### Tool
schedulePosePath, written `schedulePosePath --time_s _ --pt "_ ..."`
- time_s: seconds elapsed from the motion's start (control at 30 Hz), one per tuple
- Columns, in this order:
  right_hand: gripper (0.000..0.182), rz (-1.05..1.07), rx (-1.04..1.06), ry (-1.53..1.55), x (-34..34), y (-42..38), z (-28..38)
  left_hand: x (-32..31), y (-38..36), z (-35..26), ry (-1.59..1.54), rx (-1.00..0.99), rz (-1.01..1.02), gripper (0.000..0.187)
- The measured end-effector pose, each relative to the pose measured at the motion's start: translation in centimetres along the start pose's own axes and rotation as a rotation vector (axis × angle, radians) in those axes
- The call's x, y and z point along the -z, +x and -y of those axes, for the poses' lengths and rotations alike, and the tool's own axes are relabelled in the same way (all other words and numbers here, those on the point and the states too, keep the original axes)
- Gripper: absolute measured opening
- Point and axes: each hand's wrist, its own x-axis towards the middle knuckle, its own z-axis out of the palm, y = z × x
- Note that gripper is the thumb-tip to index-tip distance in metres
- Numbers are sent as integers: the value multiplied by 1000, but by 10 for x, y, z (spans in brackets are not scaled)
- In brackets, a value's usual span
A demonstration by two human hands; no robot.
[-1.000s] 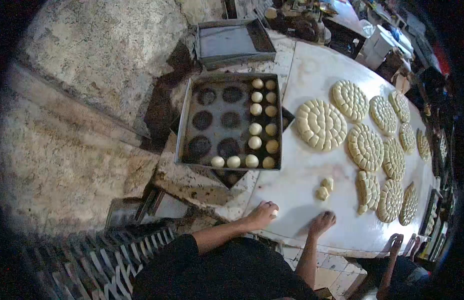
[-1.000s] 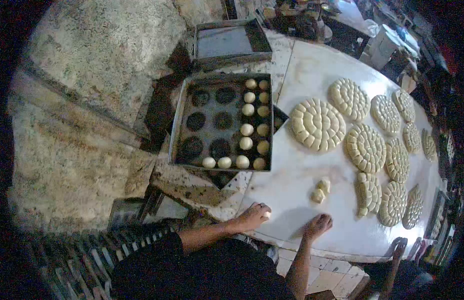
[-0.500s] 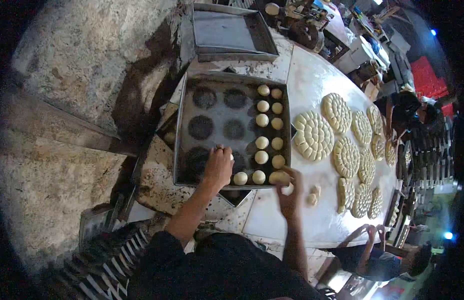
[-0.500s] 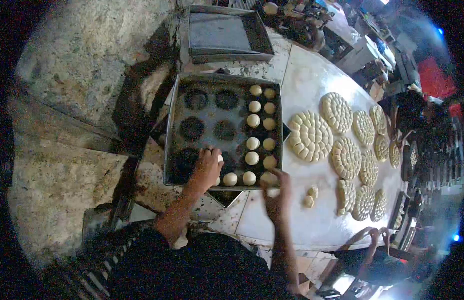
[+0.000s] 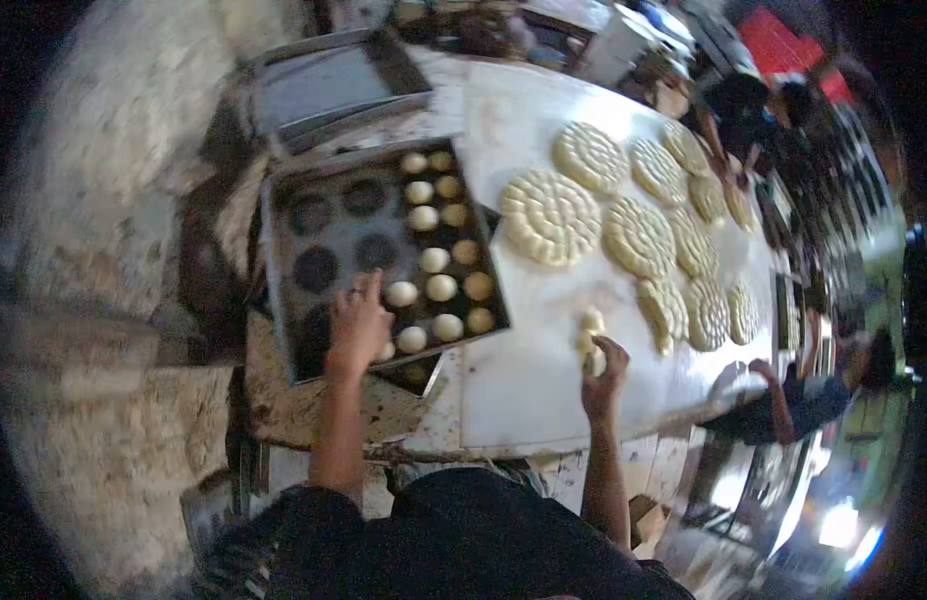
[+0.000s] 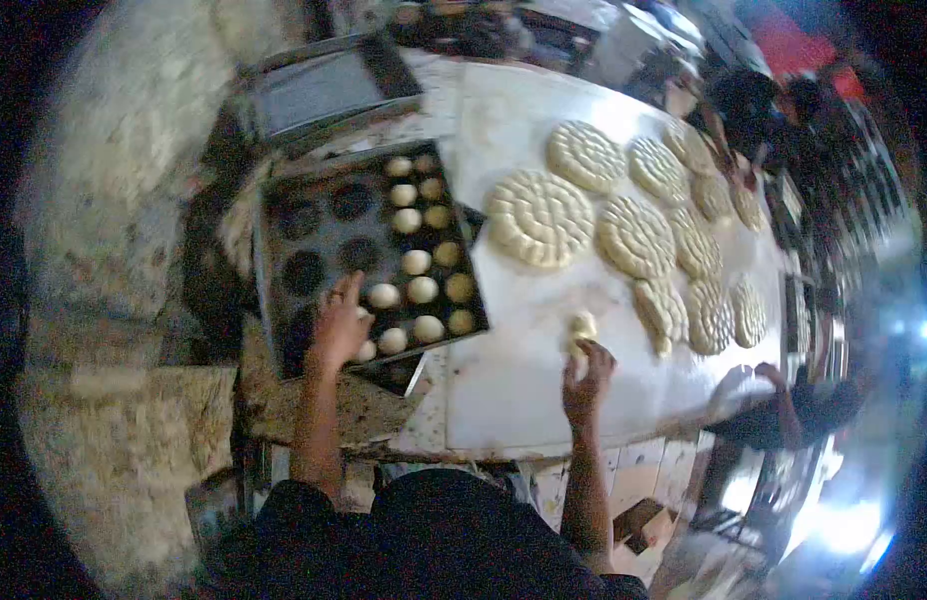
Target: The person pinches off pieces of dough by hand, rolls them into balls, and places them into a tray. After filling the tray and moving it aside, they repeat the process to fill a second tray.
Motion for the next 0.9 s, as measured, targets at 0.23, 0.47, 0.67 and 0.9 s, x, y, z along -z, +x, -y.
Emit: schedulePosePath --time_s 0.23,0.47,0.67,0.9 --pt "22 -277 -652 64 116 -104 -219 -25 43 -39 164 -78 200 36" --pt "18 -133 -680 -13 100 -100 -341 -107 0 -235 -291 -54 -301 41" --pt "16 61 -501 -115 103 -42 -356 -281 9 -361 -264 -281 195 52" --pt "26 195 -363 217 89 -73 -322 -267 -40 -406 -749 350 685 33"
